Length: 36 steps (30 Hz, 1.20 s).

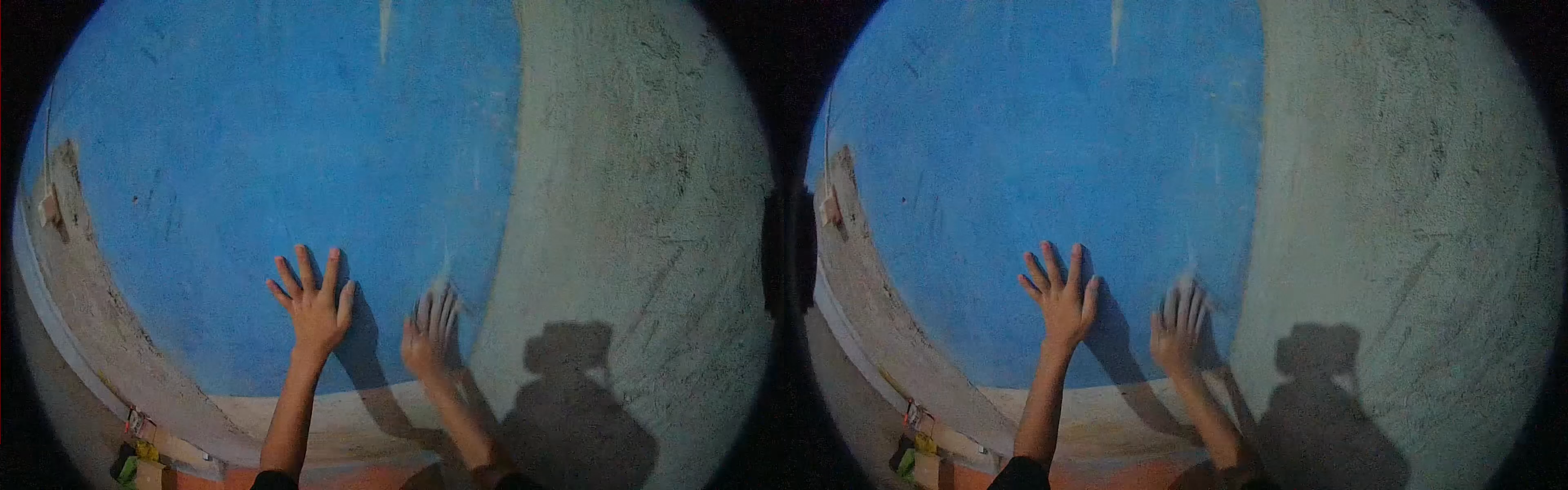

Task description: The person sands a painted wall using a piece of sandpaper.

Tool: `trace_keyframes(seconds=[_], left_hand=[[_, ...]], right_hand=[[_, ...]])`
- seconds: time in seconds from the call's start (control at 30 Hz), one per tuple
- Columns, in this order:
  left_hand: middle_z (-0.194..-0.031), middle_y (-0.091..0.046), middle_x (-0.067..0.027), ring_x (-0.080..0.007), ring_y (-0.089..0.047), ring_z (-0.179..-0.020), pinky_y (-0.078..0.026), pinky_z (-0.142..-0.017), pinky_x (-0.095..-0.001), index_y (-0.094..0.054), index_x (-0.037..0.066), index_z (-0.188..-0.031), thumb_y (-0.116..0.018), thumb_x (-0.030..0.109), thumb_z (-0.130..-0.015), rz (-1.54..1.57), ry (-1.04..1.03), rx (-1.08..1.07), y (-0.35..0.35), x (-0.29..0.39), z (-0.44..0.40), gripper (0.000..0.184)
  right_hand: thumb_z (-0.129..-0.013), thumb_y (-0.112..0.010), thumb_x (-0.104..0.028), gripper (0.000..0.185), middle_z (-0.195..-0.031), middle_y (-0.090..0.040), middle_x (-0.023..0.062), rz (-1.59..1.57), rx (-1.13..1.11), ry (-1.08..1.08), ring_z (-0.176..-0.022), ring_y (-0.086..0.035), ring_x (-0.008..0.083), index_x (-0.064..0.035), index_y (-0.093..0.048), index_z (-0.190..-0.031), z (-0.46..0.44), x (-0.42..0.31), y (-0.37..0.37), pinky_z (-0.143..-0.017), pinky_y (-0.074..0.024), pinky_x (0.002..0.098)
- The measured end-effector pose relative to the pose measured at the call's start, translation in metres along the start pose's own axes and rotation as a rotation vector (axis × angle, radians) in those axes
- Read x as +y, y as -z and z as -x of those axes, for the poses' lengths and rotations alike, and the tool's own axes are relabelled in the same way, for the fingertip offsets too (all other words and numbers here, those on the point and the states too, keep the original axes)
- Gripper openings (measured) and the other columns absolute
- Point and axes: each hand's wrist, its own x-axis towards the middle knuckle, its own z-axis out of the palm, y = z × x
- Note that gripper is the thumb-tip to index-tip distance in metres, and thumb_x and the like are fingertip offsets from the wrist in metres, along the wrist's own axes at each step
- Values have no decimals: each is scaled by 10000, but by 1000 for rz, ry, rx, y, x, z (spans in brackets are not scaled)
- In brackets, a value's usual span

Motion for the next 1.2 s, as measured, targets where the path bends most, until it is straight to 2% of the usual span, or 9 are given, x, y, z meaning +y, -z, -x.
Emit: trace_keyframes(seconds=[0.13,0.23,0.33,0.57,0.63,0.73,0.8,1.03,1.2], left_hand=[[-1650,-18,-175,-448,113,-1489,143,-1102,-668,-378,217,-1529,-466,428,-998,-14,-7,29,-4,4,-4,578],[-1650,-18,-173,-453,100,-1489,140,-1100,-672,-371,219,-1532,-464,422,-998,-25,-3,28,-4,-3,-1,579],[-1651,-18,-170,-450,102,-1490,139,-1104,-667,-367,218,-1535,-466,419,-997,-30,-10,34,-4,0,0,583],[-1656,-14,-151,-442,121,-1490,144,-1108,-656,-364,215,-1536,-442,431,-1005,-51,-5,30,-8,-3,-2,579],[-1657,-13,-146,-440,120,-1491,149,-1107,-654,-363,214,-1536,-435,433,-1007,-43,-5,16,-7,-2,1,577],[-1657,-13,-145,-435,119,-1492,155,-1108,-648,-362,212,-1536,-429,437,-1009,-36,-4,37,-9,0,-3,578],[-1656,-16,-147,-433,118,-1493,153,-1110,-645,-361,210,-1537,-426,440,-1010,-29,-1,42,-8,-2,-3,579],[-1655,-35,-152,-427,105,-1497,128,-1123,-640,-371,203,-1532,-439,425,-1009,-18,-29,-10,-5,-7,2,572],[-1652,-68,-151,-422,69,-1502,100,-1140,-627,-397,216,-1520,-466,394,-1005,36,4,-95,6,-33,22,549]], right_hand=[[-1035,-410,-301,594,-1573,-190,311,7,263,134,-1451,-132,532,-1,-268,-1528,-177,4,72,-1139,-103,685],[-1033,-418,-307,589,-1567,-196,320,-19,229,123,-1448,-150,531,3,-293,-1519,-158,-6,58,-1138,-112,685],[-1024,-431,-282,582,-1556,-218,329,-84,19,13,-1442,-167,536,30,-312,-1501,-3,-7,-7,-1132,-111,693],[-1024,-442,-281,587,-1548,-244,322,38,302,189,-1438,-220,503,41,-307,-1496,-203,-15,74,-1161,-178,615],[-1026,-439,-283,593,-1548,-252,315,74,297,134,-1441,-223,490,56,-301,-1493,-193,-18,71,-1165,-196,593],[-1020,-448,-256,581,-1518,-235,385,1,5,-37,-1426,-221,530,121,-325,-1445,-50,-31,12,-1125,-200,655],[-1025,-433,-258,565,-1496,-228,423,-132,-3,-39,-1413,-234,549,132,-345,-1424,27,-39,-13,-1110,-195,676],[-1027,-464,-315,597,-1564,-226,297,29,239,65,-1450,-193,492,21,-311,-1496,-168,-41,52,-1168,-168,599],[-1021,-482,-280,618,-1578,-162,306,-21,12,-168,-1445,-177,518,21,-267,-1517,16,-74,-41,-1151,-151,646]])
